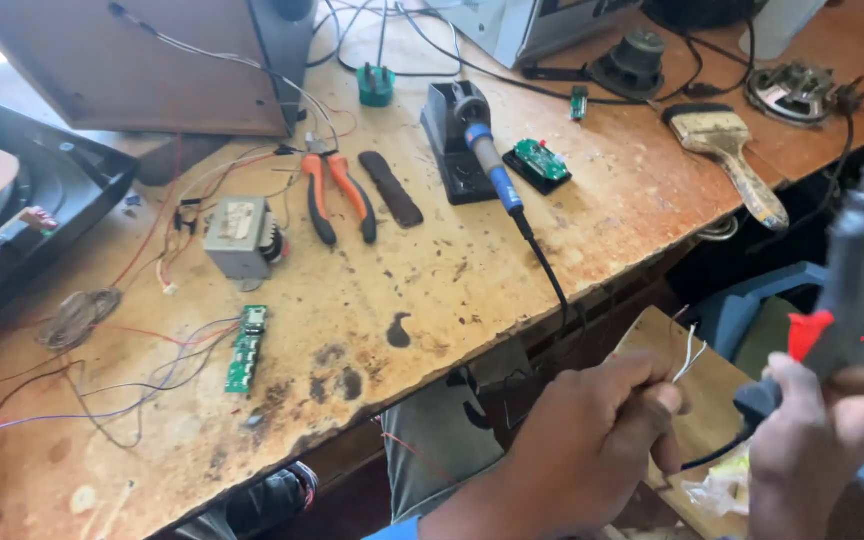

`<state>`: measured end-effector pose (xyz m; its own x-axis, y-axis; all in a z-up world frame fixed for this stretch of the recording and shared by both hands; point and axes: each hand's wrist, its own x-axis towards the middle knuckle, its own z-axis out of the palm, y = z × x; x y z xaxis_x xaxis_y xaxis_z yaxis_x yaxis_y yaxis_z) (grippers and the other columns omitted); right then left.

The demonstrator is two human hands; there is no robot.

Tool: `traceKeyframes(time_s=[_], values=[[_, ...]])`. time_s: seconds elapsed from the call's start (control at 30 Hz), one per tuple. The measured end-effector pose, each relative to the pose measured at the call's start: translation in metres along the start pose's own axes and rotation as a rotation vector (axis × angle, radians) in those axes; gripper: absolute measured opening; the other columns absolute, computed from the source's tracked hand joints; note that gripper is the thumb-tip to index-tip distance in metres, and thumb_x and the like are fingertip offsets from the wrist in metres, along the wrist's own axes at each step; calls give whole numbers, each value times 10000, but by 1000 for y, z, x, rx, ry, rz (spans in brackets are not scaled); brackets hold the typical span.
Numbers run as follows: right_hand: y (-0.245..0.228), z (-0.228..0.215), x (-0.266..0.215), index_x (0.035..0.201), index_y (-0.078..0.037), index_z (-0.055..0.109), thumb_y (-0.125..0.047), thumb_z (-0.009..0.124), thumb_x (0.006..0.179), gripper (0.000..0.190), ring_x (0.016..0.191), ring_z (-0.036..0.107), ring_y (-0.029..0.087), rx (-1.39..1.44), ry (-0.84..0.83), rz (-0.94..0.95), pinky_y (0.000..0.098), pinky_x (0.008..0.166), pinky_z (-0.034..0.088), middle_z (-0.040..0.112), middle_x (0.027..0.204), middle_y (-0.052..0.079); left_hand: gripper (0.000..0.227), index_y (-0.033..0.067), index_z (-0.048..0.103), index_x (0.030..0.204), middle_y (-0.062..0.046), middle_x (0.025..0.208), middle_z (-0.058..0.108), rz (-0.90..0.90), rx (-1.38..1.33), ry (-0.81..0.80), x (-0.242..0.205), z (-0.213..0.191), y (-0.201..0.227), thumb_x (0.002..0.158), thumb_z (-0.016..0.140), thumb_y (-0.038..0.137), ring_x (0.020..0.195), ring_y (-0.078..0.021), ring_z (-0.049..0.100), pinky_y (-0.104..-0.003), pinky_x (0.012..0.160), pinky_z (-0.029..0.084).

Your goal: The person strips the insulation off the ends of white and red wires using wire cutters. They then use a soldering iron to tin the exposed wire ends and solder them to a small green circuit board.

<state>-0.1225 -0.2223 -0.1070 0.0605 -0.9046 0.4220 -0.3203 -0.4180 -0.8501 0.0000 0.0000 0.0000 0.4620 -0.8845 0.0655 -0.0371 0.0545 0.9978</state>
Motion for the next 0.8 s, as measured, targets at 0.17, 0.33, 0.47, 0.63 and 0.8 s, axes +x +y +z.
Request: traceKeyframes(time_s=[0.17,0.33,0.47,0.63,0.8], values=[[-113,51,17,1168,-82,421,-243,745,968,413,796,522,291,-158,-247,-6,431,712,409,532,1026,140,192,160,577,912,52,737,689,80,65,93,-28,-38,28,1033,468,262,593,-118,594,-317,611,480],[-136,123,40,1126,-61,436,-292,722,888,438,917,633,542,-376,-409,-76,573,807,435,669,1065,326,195,96,603,951,-16,725,714,21,-26,180,-38,-68,33,1027,492,237,531,-116,547,-322,578,480],[-162,144,31,1175,9,386,-333,614,899,495,1124,576,581,-576,-524,-66,612,920,412,612,1241,378,211,100,577,888,-21,702,687,31,-58,200,-38,-76,34,1034,483,221,556,-115,545,-315,576,466],[-177,149,36,1207,-69,481,-613,573,987,593,1153,617,555,-875,-627,-113,592,916,454,689,1199,332,241,93,572,882,-16,720,706,35,-28,192,-23,-81,32,1046,473,238,542,-143,525,-362,559,438],[-177,164,45,1182,-94,624,-707,633,938,660,1097,624,446,-802,-609,-461,572,862,485,640,1204,225,229,117,609,870,-14,660,696,147,87,264,24,-76,20,986,470,258,569,-214,655,-408,596,506]])
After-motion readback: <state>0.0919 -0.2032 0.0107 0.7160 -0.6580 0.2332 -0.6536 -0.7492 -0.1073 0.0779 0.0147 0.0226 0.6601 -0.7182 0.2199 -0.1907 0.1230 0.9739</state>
